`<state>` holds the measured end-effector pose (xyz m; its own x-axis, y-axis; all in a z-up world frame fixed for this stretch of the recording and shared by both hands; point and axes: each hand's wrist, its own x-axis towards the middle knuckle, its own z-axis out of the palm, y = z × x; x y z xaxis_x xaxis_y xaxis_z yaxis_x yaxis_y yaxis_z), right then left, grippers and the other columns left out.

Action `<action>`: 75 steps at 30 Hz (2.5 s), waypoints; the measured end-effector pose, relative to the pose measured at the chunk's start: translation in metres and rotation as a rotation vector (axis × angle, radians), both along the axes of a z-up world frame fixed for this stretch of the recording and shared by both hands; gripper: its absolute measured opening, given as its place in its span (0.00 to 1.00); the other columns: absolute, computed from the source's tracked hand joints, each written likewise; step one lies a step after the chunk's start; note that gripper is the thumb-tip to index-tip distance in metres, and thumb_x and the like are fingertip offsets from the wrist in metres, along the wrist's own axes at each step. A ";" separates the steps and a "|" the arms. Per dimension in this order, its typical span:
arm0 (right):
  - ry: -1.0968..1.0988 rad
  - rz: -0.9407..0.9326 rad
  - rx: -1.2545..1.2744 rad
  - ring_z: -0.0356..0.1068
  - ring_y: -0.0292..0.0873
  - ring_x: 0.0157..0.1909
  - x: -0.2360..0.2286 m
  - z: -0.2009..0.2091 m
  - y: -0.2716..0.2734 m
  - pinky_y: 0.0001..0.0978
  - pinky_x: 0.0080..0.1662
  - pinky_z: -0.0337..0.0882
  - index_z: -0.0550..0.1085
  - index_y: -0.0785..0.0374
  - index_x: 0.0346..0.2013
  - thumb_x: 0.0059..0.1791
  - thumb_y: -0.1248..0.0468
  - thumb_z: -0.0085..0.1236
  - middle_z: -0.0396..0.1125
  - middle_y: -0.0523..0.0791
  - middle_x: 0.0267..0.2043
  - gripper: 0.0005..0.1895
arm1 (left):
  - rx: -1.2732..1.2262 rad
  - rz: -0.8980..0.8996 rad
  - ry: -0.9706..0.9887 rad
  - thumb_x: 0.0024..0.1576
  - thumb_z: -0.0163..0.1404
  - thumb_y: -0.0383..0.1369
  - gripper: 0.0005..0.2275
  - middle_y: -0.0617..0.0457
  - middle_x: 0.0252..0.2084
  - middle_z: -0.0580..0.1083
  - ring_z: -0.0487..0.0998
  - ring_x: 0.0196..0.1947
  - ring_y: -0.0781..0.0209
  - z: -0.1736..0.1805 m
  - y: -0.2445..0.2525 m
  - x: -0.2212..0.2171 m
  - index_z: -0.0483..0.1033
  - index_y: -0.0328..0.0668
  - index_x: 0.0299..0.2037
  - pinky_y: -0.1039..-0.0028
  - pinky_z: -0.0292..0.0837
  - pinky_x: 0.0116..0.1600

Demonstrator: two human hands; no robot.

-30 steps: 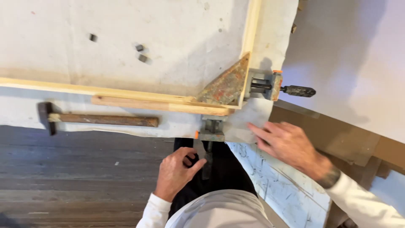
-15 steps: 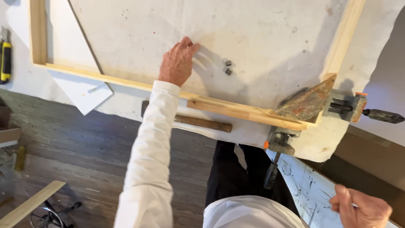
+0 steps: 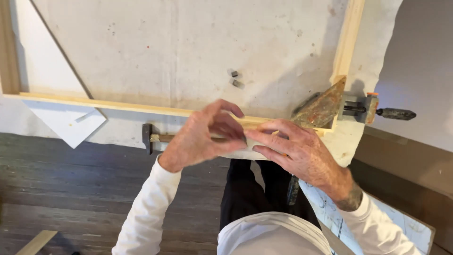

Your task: The person assembles a wooden frame by cutting a piece with a utility knife, clamping it with a square, hammering a dowel into a joint, and applying glue to a groove. The person then places the assembled frame upright and continues to cut and prepare additional pieces.

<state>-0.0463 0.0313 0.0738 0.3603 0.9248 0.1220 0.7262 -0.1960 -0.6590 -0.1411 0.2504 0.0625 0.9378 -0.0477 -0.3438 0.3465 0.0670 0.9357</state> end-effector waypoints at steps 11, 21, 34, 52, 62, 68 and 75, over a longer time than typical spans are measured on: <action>0.308 0.004 0.089 0.72 0.40 0.26 -0.017 0.022 0.023 0.30 0.28 0.74 0.80 0.54 0.38 0.44 0.64 0.62 0.71 0.40 0.34 0.08 | -0.244 -0.020 0.060 0.42 0.65 0.28 0.27 0.47 0.33 0.78 0.80 0.34 0.62 0.006 -0.008 -0.029 0.66 0.37 0.50 0.74 0.80 0.46; 0.354 -0.139 0.186 0.67 0.36 0.20 -0.019 0.023 0.027 0.24 0.24 0.69 0.81 0.56 0.31 0.41 0.67 0.67 0.72 0.40 0.28 0.06 | -0.390 0.212 0.087 0.45 0.63 0.23 0.25 0.47 0.33 0.78 0.80 0.35 0.64 0.001 -0.022 -0.041 0.68 0.33 0.52 0.77 0.81 0.42; 0.483 -0.165 0.288 0.70 0.39 0.23 -0.010 0.019 0.025 0.27 0.27 0.72 0.81 0.62 0.32 0.41 0.69 0.66 0.72 0.45 0.29 0.06 | -0.473 0.231 0.089 0.45 0.62 0.22 0.23 0.46 0.32 0.77 0.80 0.34 0.65 0.001 -0.027 -0.030 0.69 0.30 0.51 0.80 0.81 0.39; 1.027 -0.558 0.598 0.68 0.44 0.14 -0.011 -0.049 0.005 0.28 0.14 0.71 0.73 0.74 0.29 0.41 0.80 0.60 0.68 0.58 0.26 0.05 | -0.554 0.363 0.155 0.49 0.59 0.26 0.09 0.46 0.32 0.78 0.82 0.33 0.58 -0.027 -0.019 -0.003 0.78 0.31 0.39 0.68 0.82 0.41; 1.743 -0.889 0.469 0.60 0.29 0.19 -0.023 -0.063 -0.021 0.09 0.18 0.56 0.72 0.62 0.35 0.51 0.64 0.52 0.70 0.48 0.27 0.05 | 1.293 -0.114 -0.206 0.55 0.55 0.34 0.02 0.58 0.35 0.68 0.75 0.35 0.60 -0.173 0.039 0.024 0.78 0.49 0.32 0.68 0.79 0.35; 1.898 -0.841 0.428 0.58 0.28 0.20 -0.031 -0.057 -0.023 0.09 0.18 0.56 0.70 0.64 0.38 0.51 0.65 0.50 0.70 0.50 0.29 0.05 | 1.312 -0.104 -0.228 0.60 0.49 0.36 0.06 0.59 0.37 0.71 0.78 0.36 0.61 -0.160 0.034 0.007 0.75 0.54 0.46 0.70 0.78 0.37; 1.826 -0.810 0.279 0.62 0.31 0.18 -0.057 -0.056 -0.026 0.12 0.18 0.58 0.70 0.63 0.36 0.50 0.64 0.52 0.70 0.49 0.26 0.04 | 0.903 0.459 -0.364 0.49 0.56 0.24 0.10 0.53 0.32 0.77 0.80 0.33 0.52 -0.015 -0.043 -0.049 0.80 0.46 0.39 0.65 0.77 0.36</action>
<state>-0.1030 0.0056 0.0182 0.4449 0.5412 -0.7136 -0.8855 0.1466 -0.4409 -0.1897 0.2070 0.0471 0.8545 0.4668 0.2278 0.1550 -0.6477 0.7459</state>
